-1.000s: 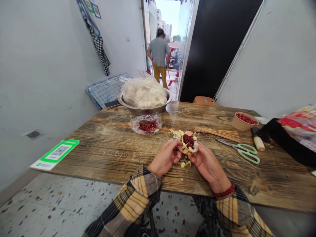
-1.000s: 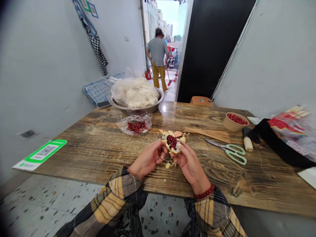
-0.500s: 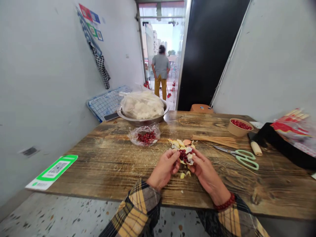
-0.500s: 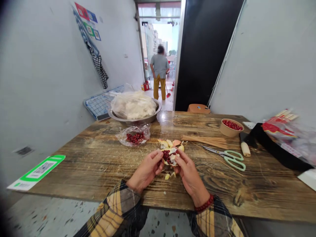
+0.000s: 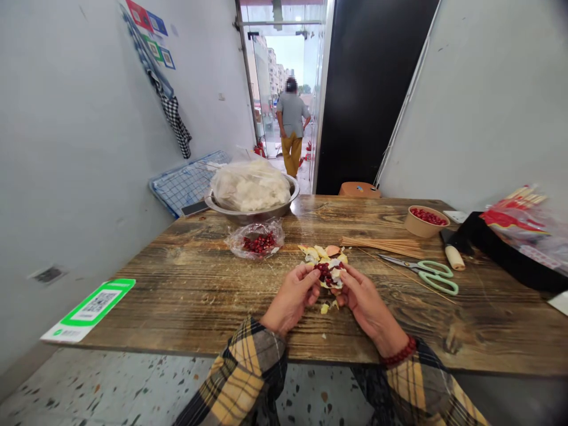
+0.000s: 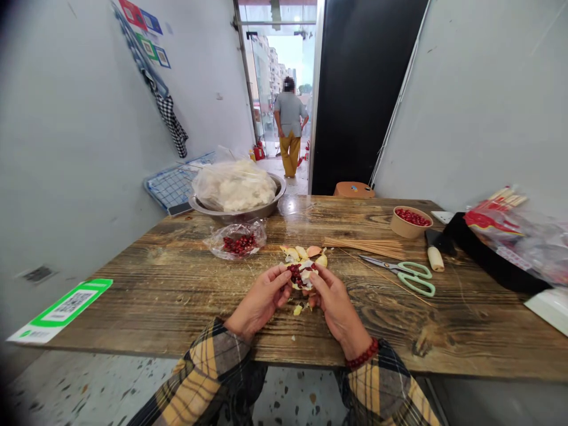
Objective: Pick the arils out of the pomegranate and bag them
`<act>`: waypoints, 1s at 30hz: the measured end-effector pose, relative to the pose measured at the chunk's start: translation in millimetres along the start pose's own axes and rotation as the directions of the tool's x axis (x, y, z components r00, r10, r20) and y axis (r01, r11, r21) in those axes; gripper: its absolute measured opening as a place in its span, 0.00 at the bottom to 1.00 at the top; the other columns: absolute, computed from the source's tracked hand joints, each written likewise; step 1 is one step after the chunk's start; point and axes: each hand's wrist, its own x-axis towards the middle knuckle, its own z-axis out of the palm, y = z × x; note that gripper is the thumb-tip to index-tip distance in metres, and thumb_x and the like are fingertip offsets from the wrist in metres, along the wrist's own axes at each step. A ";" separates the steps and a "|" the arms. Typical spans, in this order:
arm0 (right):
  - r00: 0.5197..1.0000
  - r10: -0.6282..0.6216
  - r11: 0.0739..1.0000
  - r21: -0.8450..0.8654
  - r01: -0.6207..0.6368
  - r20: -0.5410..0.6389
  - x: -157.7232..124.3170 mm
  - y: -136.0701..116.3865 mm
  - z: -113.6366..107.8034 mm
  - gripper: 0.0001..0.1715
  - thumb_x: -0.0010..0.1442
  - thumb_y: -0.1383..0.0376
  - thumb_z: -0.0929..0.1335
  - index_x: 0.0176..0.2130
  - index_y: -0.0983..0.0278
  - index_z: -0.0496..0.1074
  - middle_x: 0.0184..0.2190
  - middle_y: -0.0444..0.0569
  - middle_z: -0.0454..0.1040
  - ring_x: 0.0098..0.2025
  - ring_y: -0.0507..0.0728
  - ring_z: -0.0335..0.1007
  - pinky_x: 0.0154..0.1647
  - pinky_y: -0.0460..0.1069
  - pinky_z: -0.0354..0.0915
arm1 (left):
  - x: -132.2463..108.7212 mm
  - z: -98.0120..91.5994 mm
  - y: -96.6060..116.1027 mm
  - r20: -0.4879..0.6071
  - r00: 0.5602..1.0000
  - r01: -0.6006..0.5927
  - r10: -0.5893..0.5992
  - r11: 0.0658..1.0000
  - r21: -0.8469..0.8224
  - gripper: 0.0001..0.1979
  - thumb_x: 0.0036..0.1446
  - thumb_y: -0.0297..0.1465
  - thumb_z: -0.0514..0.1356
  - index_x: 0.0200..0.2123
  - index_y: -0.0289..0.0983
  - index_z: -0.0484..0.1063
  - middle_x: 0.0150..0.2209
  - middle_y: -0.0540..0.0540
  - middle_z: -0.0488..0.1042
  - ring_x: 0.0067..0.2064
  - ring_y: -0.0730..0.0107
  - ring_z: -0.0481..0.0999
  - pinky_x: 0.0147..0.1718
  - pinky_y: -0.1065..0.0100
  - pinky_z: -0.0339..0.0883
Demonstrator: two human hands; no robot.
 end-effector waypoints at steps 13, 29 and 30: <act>1.000 0.029 0.999 -0.023 -0.029 -0.007 -2.0 -4.4 -1.6 0.20 0.49 0.58 0.75 0.42 0.61 0.76 0.33 0.46 0.78 0.27 0.51 0.74 0.20 0.42 0.70 | -1.2 3.8 0.6 0.007 0.999 0.046 -0.046 0.999 -0.021 0.07 0.48 0.30 0.62 0.31 0.33 0.69 0.19 0.53 0.67 0.18 0.82 0.62 0.16 0.78 0.53; 0.999 0.039 0.999 -0.014 -0.039 -0.003 -4.2 -5.8 -0.4 0.15 0.51 0.60 0.74 0.40 0.62 0.76 0.35 0.47 0.79 0.28 0.52 0.75 0.21 0.42 0.69 | 0.0 -1.2 -2.8 0.064 0.996 0.076 -0.066 0.986 -0.151 0.18 0.46 0.41 0.67 0.32 0.33 0.69 0.22 0.52 0.67 0.20 0.82 0.63 0.15 0.78 0.50; 0.999 0.041 0.999 -0.012 -0.041 -0.001 -4.2 -5.9 -0.5 0.15 0.51 0.60 0.74 0.40 0.62 0.76 0.35 0.48 0.79 0.29 0.52 0.75 0.21 0.43 0.69 | -0.2 -1.2 -2.9 0.065 0.996 0.076 -0.067 0.986 -0.147 0.19 0.45 0.41 0.67 0.31 0.33 0.69 0.22 0.52 0.67 0.20 0.82 0.63 0.15 0.79 0.50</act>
